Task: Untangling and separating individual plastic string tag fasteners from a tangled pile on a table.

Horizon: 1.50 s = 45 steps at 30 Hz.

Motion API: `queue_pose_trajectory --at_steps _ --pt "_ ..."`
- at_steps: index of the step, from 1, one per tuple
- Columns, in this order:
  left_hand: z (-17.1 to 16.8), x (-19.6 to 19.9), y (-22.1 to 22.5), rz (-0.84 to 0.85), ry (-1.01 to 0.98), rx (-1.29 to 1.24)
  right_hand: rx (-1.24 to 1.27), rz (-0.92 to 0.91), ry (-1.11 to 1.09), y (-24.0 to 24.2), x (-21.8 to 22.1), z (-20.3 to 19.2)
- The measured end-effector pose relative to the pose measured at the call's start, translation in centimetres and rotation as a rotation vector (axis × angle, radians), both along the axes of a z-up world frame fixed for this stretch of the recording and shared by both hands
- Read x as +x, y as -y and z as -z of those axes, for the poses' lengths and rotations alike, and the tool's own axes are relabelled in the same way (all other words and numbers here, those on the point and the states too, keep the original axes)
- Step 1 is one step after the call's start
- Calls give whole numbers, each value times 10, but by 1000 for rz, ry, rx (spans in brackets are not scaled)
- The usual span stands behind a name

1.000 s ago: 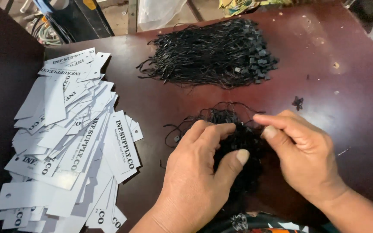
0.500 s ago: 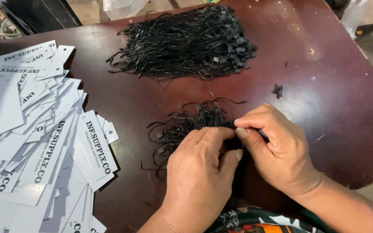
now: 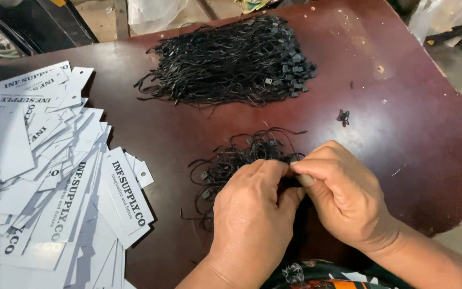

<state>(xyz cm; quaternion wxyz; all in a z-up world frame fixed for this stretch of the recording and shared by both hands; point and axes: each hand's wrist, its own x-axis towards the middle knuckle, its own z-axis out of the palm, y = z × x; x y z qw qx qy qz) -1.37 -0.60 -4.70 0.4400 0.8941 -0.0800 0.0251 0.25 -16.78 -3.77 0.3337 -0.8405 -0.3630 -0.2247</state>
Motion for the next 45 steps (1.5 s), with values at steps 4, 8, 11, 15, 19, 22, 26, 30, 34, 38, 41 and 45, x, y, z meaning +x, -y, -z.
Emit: queue_pose_trajectory --at_steps 4,8,11,15,19,22,26,30,34,38,41,45 --pt "1 -1 2 -24 -31 36 -5 -16 7 -1 -2 -2" --pt "1 -3 3 -67 45 -2 20 -19 -7 1 -1 -1" --pt "-12 -1 -1 -98 -103 -70 67 91 -121 5 0 3" --pt "-16 -4 -8 -102 -267 -46 54 220 -210 9 1 8" --pt "-19 -6 -12 -98 -148 67 113 429 -355 17 2 14" --pt "-33 -3 -15 -123 -365 87 270 463 -468 17 4 14" --pt "-41 0 -20 -156 -529 133 279 519 -483 16 5 10" --pt "-28 -6 -27 -123 -486 152 295 522 -514 18 6 12" --pt "-15 -18 -29 -94 -453 137 317 488 -561 21 7 13" --pt "-22 -20 -32 -170 -570 101 282 499 -591 22 7 12" --pt "-25 -19 -30 -197 -617 74 316 432 -563 20 6 10" --pt "-31 -14 -26 -225 -667 37 367 349 -512 19 7 6"
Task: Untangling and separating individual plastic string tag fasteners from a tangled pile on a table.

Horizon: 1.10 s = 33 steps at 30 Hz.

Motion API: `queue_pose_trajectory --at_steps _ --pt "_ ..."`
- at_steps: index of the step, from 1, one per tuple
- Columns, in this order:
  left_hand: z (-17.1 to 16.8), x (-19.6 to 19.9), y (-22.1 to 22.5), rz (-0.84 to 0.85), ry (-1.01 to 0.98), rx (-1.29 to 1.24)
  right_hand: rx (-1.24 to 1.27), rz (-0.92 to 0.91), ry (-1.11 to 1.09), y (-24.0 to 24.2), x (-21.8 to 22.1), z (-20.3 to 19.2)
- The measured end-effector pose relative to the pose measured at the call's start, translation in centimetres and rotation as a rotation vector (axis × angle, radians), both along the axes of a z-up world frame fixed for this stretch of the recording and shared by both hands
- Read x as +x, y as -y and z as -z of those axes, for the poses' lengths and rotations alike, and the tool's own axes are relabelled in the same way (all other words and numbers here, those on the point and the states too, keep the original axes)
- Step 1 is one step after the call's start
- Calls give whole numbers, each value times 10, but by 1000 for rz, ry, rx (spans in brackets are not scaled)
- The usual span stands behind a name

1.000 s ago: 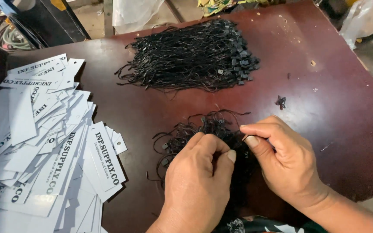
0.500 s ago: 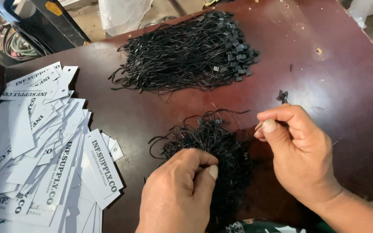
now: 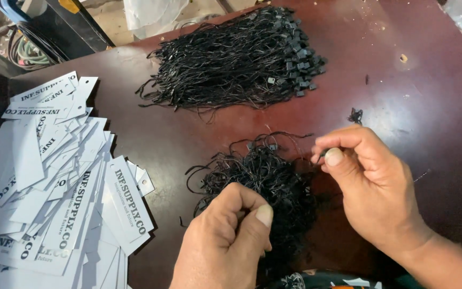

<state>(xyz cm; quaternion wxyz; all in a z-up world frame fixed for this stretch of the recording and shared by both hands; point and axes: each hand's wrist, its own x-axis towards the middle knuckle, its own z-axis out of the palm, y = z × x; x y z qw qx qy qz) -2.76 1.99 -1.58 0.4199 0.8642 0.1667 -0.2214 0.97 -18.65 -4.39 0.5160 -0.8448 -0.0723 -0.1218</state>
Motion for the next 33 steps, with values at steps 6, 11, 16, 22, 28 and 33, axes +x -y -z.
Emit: queue_pose_trajectory --at_steps 6,11,16,22,28,33 --pt "9 4 6 -12 34 -16 -111 -72 165 10 4 -13" --pt "12 0 9 -41 60 -8 -289 -179 336 15 5 -17" --pt "3 -1 15 279 677 52 -447 -477 293 -6 -3 -34" --pt "-3 3 15 108 305 -137 -368 -566 233 -5 2 -24" --pt "-8 11 7 -18 60 -241 -248 -436 134 1 5 -21" --pt "2 10 4 52 154 -263 -239 -259 25 8 6 -13"
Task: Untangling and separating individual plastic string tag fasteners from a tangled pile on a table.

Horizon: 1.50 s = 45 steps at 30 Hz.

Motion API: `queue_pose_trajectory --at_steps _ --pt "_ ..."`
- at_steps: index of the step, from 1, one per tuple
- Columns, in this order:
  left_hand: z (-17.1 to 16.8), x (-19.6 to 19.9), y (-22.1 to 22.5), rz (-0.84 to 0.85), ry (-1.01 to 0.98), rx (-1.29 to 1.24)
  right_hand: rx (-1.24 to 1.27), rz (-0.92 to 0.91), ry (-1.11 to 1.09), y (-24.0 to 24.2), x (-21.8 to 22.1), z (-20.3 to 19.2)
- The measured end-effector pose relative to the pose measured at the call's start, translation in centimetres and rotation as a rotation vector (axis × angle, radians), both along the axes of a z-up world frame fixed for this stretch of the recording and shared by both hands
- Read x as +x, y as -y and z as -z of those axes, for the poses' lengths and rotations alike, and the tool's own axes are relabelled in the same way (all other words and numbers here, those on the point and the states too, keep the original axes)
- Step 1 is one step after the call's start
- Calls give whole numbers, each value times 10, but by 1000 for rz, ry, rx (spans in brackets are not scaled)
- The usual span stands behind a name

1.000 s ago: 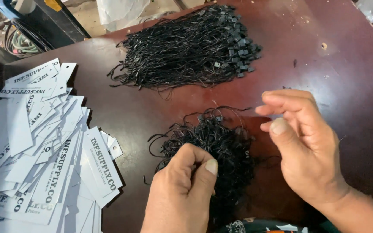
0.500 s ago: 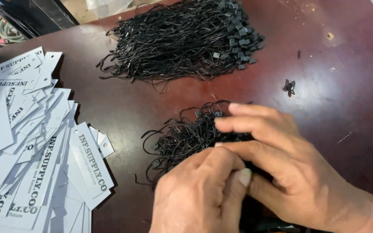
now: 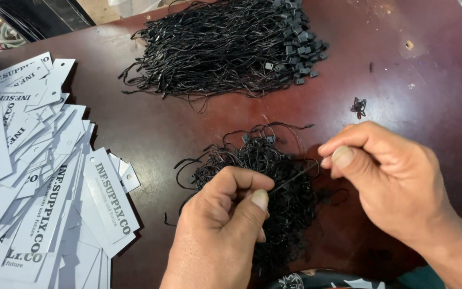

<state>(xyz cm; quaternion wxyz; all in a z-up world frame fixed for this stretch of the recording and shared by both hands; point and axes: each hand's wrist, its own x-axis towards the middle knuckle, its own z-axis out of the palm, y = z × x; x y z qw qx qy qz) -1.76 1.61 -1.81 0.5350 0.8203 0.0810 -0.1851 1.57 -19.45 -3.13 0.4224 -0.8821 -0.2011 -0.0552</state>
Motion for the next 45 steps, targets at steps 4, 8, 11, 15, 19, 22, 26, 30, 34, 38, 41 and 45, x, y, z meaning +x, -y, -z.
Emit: queue_pose_trajectory --at_steps 4,8,11,15,19,22,26,30,34,38,41,45 --pt "8 -1 -2 46 79 -13 1 149 -73 6 1 8" --pt "9 1 -1 82 137 -19 5 263 -129 12 2 14" --pt "-1 7 2 22 -151 78 37 242 -147 15 1 14" --pt "4 8 -4 -196 -202 -260 58 258 -168 16 0 16" --pt "-1 7 -5 -197 -219 -278 74 234 -120 15 0 16" --pt "-3 8 -6 -188 -246 -282 119 181 -132 16 1 15" --pt "-6 5 -8 -184 -210 -296 221 231 -245 13 1 12" --pt "-12 5 -8 -178 -234 -273 124 329 -228 6 3 8" --pt "-19 3 -7 -175 -281 -236 197 361 -221 2 2 9" --pt "-2 -3 -8 -141 -171 -246 231 377 -237 2 4 10" --pt "-3 -2 -9 -129 -208 -223 184 391 -254 4 5 11" --pt "-4 1 -9 -115 -206 -285 288 389 -267 7 10 14"
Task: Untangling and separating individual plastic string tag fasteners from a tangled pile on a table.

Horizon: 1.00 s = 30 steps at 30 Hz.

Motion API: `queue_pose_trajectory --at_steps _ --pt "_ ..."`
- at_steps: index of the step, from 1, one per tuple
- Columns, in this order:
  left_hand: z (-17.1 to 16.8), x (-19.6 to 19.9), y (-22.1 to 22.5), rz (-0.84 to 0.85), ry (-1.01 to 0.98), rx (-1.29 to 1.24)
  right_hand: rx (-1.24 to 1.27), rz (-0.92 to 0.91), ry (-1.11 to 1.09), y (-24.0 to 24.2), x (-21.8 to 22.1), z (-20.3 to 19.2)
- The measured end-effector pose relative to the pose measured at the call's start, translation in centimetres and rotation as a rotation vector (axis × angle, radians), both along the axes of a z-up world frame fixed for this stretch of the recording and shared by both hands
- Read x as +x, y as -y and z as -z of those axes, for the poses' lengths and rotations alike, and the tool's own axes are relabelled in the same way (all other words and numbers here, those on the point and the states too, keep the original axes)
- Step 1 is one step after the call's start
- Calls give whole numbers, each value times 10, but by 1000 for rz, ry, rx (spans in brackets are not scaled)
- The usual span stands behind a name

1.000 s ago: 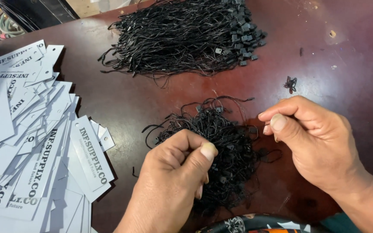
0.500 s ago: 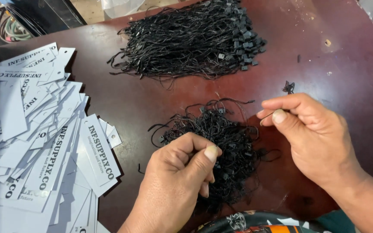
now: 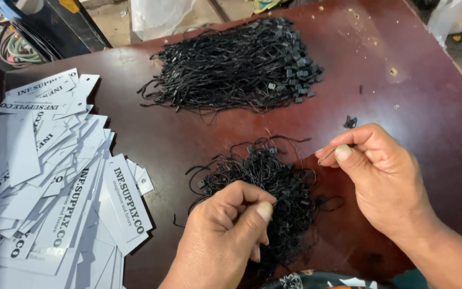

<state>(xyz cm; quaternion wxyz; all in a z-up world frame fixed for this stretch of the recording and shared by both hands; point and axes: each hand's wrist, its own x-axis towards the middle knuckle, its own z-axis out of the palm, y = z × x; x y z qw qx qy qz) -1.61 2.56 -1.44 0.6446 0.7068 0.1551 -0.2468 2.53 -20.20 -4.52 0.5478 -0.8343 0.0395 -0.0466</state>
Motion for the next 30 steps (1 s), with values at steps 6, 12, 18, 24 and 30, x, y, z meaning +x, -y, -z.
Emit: queue_pose_trajectory --at_steps 6,12,18,24,30 --pt "-10 2 2 30 -85 110 39 -3 13 4 -2 3" --pt "-7 -3 -1 35 -79 147 16 -15 11 2 -5 4" --pt "-3 -4 0 43 -19 207 -5 -7 2 2 -4 1" --pt "-5 -4 -4 10 -80 86 17 -5 -2 5 -3 0" --pt "-8 -1 -7 -42 -130 -93 75 -28 41 5 -4 3"
